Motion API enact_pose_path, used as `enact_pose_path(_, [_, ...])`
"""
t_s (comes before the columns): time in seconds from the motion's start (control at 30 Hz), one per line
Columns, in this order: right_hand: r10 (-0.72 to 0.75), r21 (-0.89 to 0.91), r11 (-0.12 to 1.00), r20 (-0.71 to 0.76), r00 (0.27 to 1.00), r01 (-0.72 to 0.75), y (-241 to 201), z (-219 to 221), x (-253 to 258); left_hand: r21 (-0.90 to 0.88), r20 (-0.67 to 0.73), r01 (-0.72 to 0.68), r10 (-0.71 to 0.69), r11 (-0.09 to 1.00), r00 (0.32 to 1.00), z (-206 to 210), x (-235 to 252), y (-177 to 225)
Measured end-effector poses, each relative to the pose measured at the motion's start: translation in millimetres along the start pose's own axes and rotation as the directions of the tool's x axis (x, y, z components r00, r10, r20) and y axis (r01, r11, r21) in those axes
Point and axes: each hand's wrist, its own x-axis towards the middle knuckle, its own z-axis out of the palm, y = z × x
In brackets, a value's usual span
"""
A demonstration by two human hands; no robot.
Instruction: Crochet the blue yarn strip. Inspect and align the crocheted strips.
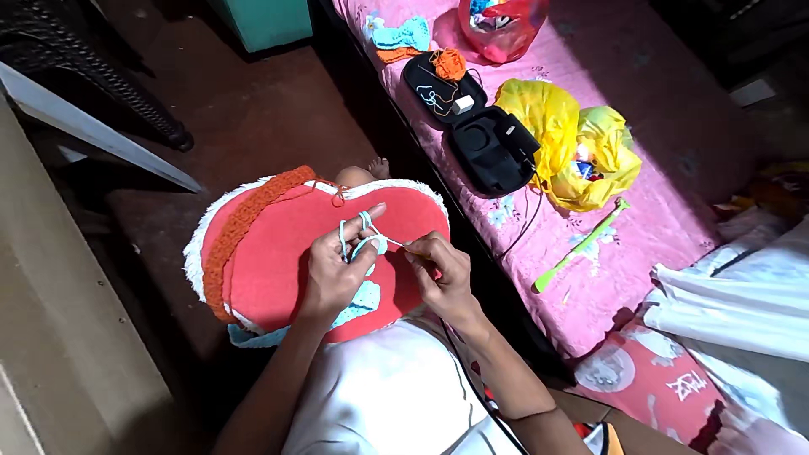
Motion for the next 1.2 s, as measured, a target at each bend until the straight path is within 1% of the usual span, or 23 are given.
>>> enact_pose_path(0.13, [0.139, 0.188, 0.972, 0.034, 0.990, -0.143, -2, -3, 0, -0.109, 0.038, 0.098, -0.094, 0.989, 0.995, -4, 1, 1])
enact_pose_path(0.2, [0.257, 0.346, 0.900, 0.069, 0.964, -0.265, -5, -5, 0, -0.192, 0.060, 0.153, -0.144, 0.969, 0.988, -5, 2, 0])
enact_pose_path(0.23, [0.323, 0.447, 0.830, 0.102, 0.941, -0.334, -6, -5, 0, -0.231, 0.068, 0.176, -0.164, 0.957, 0.984, -5, 2, 0])
enact_pose_path(0.27, [0.392, 0.547, 0.730, 0.157, 0.906, -0.410, -7, -7, 1, -0.258, 0.075, 0.188, -0.174, 0.948, 0.982, -5, 2, 1])
enact_pose_path(0.33, [0.495, 0.722, 0.417, 0.328, 0.804, -0.552, -8, -9, 4, -0.252, 0.070, 0.170, -0.158, 0.953, 0.985, -2, 2, 1])
enact_pose_path(0.4, [0.489, 0.790, 0.093, 0.494, 0.719, -0.606, -8, -8, 5, -0.121, 0.022, 0.096, -0.094, 0.988, 0.995, 4, 0, 1])
enact_pose_path(0.43, [0.482, 0.797, 0.016, 0.523, 0.703, -0.603, -9, -8, 6, -0.018, -0.010, 0.037, -0.038, 0.999, 0.999, 8, -1, 0])
enact_pose_path(0.47, [0.498, 0.801, 0.028, 0.507, 0.703, -0.598, -13, -7, 6, 0.087, -0.033, -0.034, 0.037, 0.996, 0.999, 12, -3, -2])
enact_pose_path(0.5, [0.535, 0.791, 0.145, 0.443, 0.719, -0.594, -18, -7, 8, 0.190, -0.050, -0.107, 0.118, 0.976, 0.992, 16, -5, -7])
enact_pose_path(0.57, [0.549, 0.612, 0.559, 0.231, 0.803, -0.559, -28, -5, 11, 0.388, -0.058, -0.222, 0.264, 0.895, 0.963, 24, -8, -15])
enact_pose_path(0.6, [0.506, 0.470, 0.720, 0.149, 0.850, -0.511, -29, -3, 11, 0.465, -0.047, -0.267, 0.325, 0.844, 0.945, 28, -10, -19])
enact_pose_path(0.63, [0.467, 0.356, 0.807, 0.102, 0.878, -0.471, -29, -2, 11, 0.515, -0.031, -0.301, 0.369, 0.803, 0.929, 31, -11, -22])
enact_pose_path(0.67, [0.456, 0.301, 0.836, 0.083, 0.886, -0.459, -30, -1, 12, 0.538, -0.023, -0.327, 0.401, 0.777, 0.916, 33, -12, -23])
enact_pose_path(0.7, [0.472, 0.316, 0.823, 0.083, 0.878, -0.472, -31, -1, 14, 0.536, -0.022, -0.342, 0.417, 0.772, 0.908, 33, -12, -23])
enact_pose_path(0.73, [0.506, 0.396, 0.768, 0.107, 0.856, -0.503, -32, -2, 17, 0.502, -0.027, -0.342, 0.410, 0.794, 0.911, 33, -12, -23])
enact_pose_path(0.8, [0.575, 0.635, 0.546, 0.191, 0.795, -0.547, -31, -3, 22, 0.377, -0.037, -0.311, 0.350, 0.873, 0.936, 29, -11, -20])
enact_pose_path(0.83, [0.581, 0.706, 0.465, 0.212, 0.786, -0.534, -29, -2, 21, 0.300, -0.038, -0.285, 0.310, 0.910, 0.950, 26, -10, -17])
enact_pose_path(0.87, [0.568, 0.725, 0.466, 0.193, 0.800, -0.506, -27, 1, 19, 0.218, -0.034, -0.254, 0.268, 0.942, 0.963, 23, -9, -14])
enact_pose_path(0.93, [0.490, 0.638, 0.649, 0.066, 0.869, -0.414, -22, 8, 11, 0.051, -0.023, -0.150, 0.151, 0.987, 0.988, 17, -8, -6])
enact_pose_path(1.0, [0.324, 0.424, 0.865, -0.061, 0.944, -0.270, -14, 13, 4, -0.040, -0.004, -0.030, 0.030, 0.999, 1.000, 12, -6, -2])
enact_pose_path(1.03, [0.215, 0.285, 0.942, -0.101, 0.972, -0.178, -9, 14, 1, -0.063, 0.002, 0.011, -0.011, 0.998, 1.000, 10, -4, -1])
enact_pose_path(1.1, [0.005, 0.032, 0.999, -0.116, 0.993, -0.002, 0, 14, 0, -0.135, 0.019, 0.060, -0.058, 0.989, 0.998, 5, -1, -1])
enact_pose_path(1.2, [-0.147, -0.145, 0.980, -0.080, 0.986, 0.134, 5, 9, 0, -0.272, 0.070, 0.156, -0.142, 0.950, 0.987, -6, 5, -2])
